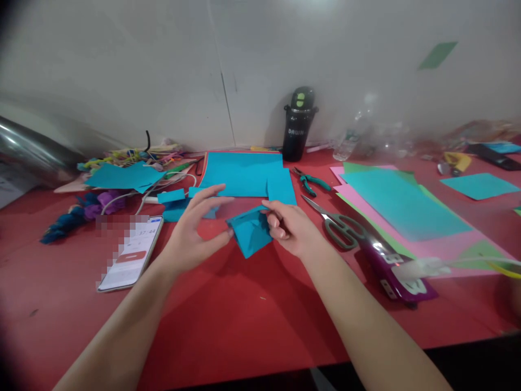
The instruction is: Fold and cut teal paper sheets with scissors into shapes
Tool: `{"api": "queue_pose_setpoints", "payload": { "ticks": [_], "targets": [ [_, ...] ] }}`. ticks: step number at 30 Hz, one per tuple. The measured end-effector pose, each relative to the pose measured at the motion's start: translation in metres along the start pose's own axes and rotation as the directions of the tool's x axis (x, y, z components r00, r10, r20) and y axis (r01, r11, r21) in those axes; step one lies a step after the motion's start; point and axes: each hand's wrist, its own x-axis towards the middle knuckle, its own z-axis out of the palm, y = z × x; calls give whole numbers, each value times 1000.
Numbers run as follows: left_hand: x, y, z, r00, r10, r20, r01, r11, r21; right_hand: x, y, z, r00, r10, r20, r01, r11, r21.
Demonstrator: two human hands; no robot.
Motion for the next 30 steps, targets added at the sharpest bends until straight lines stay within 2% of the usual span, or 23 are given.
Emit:
{"api": "queue_pose_setpoints", "payload": {
  "ticks": [3,6,8,10,11,14,15,16,17,18,19,20,21,22,25,26,28,30],
  "targets": [
    [-2,3,0,992,-1,127,18,991,-133,0,0,1,998,62,7,-62,996,62],
    [-3,5,3,974,-51,221,115,951,-288,-1,1,2,997,69,28,-72,992,103],
    [-3,4,8,971,-133,197,187,941,-282,-2,2,4,997,70,39,-75,991,114],
    [-2,2,12,975,-200,98,216,954,-208,-2,5,7,997,71,41,-75,993,94],
    [-2,1,13,972,-217,87,231,954,-191,-3,6,8,997,63,37,-65,996,63],
    [1,-2,13,957,-285,52,289,941,-176,-5,7,9,998,-64,15,66,984,-165],
    [2,-3,12,950,-309,49,312,934,-176,-7,6,7,988,-153,10,149,939,-309],
    [2,-3,10,941,-334,57,338,923,-184,-8,3,3,966,-257,10,232,855,-464],
    [2,-4,9,929,-361,80,370,907,-203,-9,-2,-4,928,-371,27,300,704,-644],
    [3,-5,8,914,-389,117,406,885,-230,-10,-7,-13,868,-494,53,336,503,-796],
    [3,-5,7,896,-413,163,442,858,-262,-11,-14,-24,812,-581,56,296,328,-897],
    [3,-6,6,879,-429,208,474,831,-291,-11,-21,-37,801,-597,33,201,217,-955],
    [3,-7,6,865,-437,246,497,810,-310,-11,-28,-50,812,-583,-27,92,173,-981],
    [3,-7,6,858,-436,272,508,799,-321,-11,-35,-62,816,-568,-111,-15,170,-985],
    [3,-8,7,856,-415,309,506,794,-337,-12,-50,-88,857,-443,-264,-182,220,-958],
    [3,-8,7,856,-410,315,506,792,-342,-13,-53,-92,872,-388,-298,-235,203,-951],
    [4,-7,7,854,-410,321,509,789,-344,-15,-56,-96,892,-309,-330,-288,172,-942],
    [4,-7,7,852,-413,321,512,788,-343,-15,-56,-95,900,-286,-328,-296,150,-943]
  ]
}}
